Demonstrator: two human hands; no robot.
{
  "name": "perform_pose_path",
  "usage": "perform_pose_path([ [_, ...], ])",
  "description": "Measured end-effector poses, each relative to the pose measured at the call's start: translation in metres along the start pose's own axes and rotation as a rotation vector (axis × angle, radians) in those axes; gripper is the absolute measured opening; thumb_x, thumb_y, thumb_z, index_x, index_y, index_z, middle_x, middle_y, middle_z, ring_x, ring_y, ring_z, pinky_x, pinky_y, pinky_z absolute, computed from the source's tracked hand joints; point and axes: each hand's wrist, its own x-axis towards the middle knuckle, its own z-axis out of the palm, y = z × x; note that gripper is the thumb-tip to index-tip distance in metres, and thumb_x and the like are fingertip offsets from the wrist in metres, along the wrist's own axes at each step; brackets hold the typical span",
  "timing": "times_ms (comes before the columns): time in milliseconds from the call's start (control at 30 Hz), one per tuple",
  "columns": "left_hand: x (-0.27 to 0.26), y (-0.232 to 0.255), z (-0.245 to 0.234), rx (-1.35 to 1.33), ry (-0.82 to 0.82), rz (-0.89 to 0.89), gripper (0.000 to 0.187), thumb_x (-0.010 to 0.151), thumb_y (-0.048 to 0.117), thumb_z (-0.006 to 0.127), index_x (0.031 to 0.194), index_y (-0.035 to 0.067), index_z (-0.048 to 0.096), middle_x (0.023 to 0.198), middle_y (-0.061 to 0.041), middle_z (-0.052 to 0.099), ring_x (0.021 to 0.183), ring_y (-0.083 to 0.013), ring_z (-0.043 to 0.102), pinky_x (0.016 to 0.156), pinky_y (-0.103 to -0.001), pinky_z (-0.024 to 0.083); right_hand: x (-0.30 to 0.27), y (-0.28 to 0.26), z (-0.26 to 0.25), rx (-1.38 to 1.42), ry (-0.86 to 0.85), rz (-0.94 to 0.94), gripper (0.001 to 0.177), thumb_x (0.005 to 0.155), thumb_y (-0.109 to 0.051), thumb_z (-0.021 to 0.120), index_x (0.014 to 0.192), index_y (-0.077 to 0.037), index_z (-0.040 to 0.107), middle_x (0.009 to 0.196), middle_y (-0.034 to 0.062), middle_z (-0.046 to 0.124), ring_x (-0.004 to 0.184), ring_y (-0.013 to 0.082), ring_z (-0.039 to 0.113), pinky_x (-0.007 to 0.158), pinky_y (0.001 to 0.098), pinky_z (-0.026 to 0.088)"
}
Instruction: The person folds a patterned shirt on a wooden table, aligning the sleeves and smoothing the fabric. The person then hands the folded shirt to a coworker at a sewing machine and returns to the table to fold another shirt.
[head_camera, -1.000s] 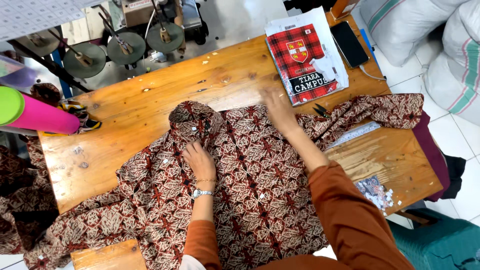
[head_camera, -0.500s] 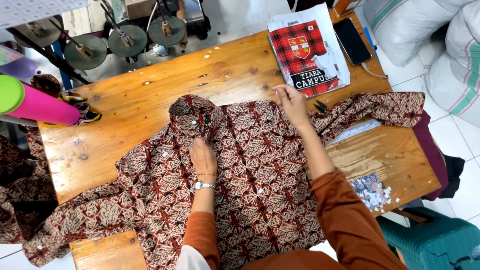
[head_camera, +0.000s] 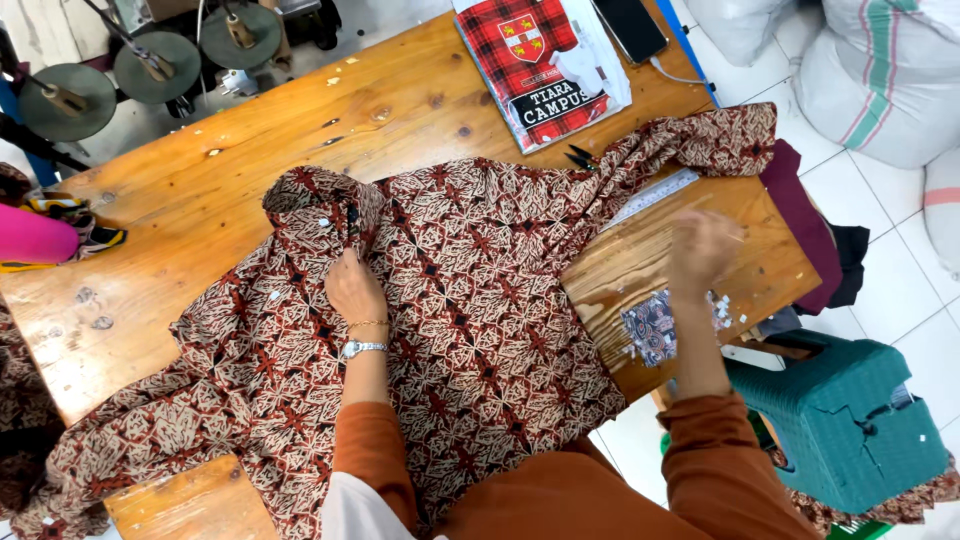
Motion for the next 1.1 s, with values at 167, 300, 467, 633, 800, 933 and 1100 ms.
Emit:
perform_pose_path([
  [167, -0.047, 0.024, -0.039, -0.093, -0.131, -0.053, 0.046, 0.104, 0.036, 0.059, 0.136, 0.003, 0.057, 0.13, -0.02, 0.061, 0.127, -0.0383, 0.051, 0.105, -0.051, 0.041, -0.058, 0.092, -0.053, -0.496, 0.003, -0.206, 0.023, 0.106, -0.029, 0.076, 0.091, -0.013, 0.073, 0.093, 0.0037, 0.064, 0.093, 0.0258, 0.06, 0.087, 0.0431, 0.046],
  [300, -0.078, 0.038, -0.057, 0.066, -0.111, 0.089, 0.075, 0.104, 0.056, 0.04, 0.159, 0.006, 0.038, 0.162, -0.02, 0.036, 0.153, -0.0399, 0.023, 0.122, -0.058, 0.014, -0.118, 0.086, -0.056, -0.594, -0.038, -0.233, 0.023, 0.089, -0.032, 0.082, 0.082, -0.014, 0.072, 0.088, 0.0022, 0.064, 0.09, 0.0264, 0.062, 0.082, 0.0448, 0.044],
  [467, -0.082, 0.039, -0.052, 0.064, -0.177, 0.048, 0.076, 0.104, 0.058, 0.033, 0.162, 0.008, 0.034, 0.167, -0.017, 0.03, 0.158, -0.0375, 0.018, 0.125, -0.057, 0.008, -0.159, 0.059, -0.054, -0.28, -0.167, -0.081, 0.017, 0.107, -0.029, 0.074, 0.104, -0.013, 0.072, 0.094, 0.0052, 0.063, 0.095, 0.0273, 0.059, 0.088, 0.0409, 0.047],
  [633, -0.08, 0.038, -0.053, 0.015, -0.155, 0.055, 0.075, 0.105, 0.056, 0.034, 0.162, 0.007, 0.035, 0.168, -0.018, 0.03, 0.157, -0.0366, 0.019, 0.126, -0.057, 0.008, -0.169, 0.037, -0.079, -0.418, -0.265, -0.099, 0.029, 0.089, -0.024, 0.078, 0.115, -0.011, 0.079, 0.091, 0.0073, 0.066, 0.083, 0.0273, 0.061, 0.076, 0.0427, 0.047],
  [800, -0.083, 0.039, -0.056, 0.001, -0.141, 0.065, 0.075, 0.106, 0.056, 0.035, 0.162, 0.006, 0.037, 0.168, -0.019, 0.031, 0.157, -0.0375, 0.02, 0.126, -0.058, 0.009, -0.149, 0.052, -0.1, 0.374, -0.028, 0.526, 0.016, 0.096, -0.011, 0.08, 0.106, -0.001, 0.074, 0.09, 0.0028, 0.068, 0.078, 0.0086, 0.061, 0.069, 0.0253, 0.05],
  [933, -0.081, 0.039, -0.055, 0.007, -0.155, 0.066, 0.075, 0.106, 0.056, 0.036, 0.161, 0.006, 0.039, 0.167, -0.019, 0.033, 0.157, -0.0384, 0.02, 0.126, -0.058, 0.009, -0.142, 0.079, -0.097, 0.437, -0.01, 0.661, 0.02, 0.088, -0.01, 0.085, 0.094, 0.004, 0.072, 0.081, 0.0026, 0.07, 0.073, 0.0056, 0.061, 0.066, 0.0223, 0.05],
  [1100, -0.082, 0.038, -0.057, -0.01, -0.148, 0.073, 0.074, 0.107, 0.056, 0.038, 0.161, 0.005, 0.039, 0.168, -0.019, 0.034, 0.158, -0.0395, 0.02, 0.126, -0.059, 0.009, -0.141, 0.092, -0.084, 0.574, -0.209, 0.743, 0.017, 0.093, -0.014, 0.08, 0.104, -0.002, 0.079, 0.082, -0.0002, 0.069, 0.071, 0.0057, 0.056, 0.063, 0.0221, 0.045],
])
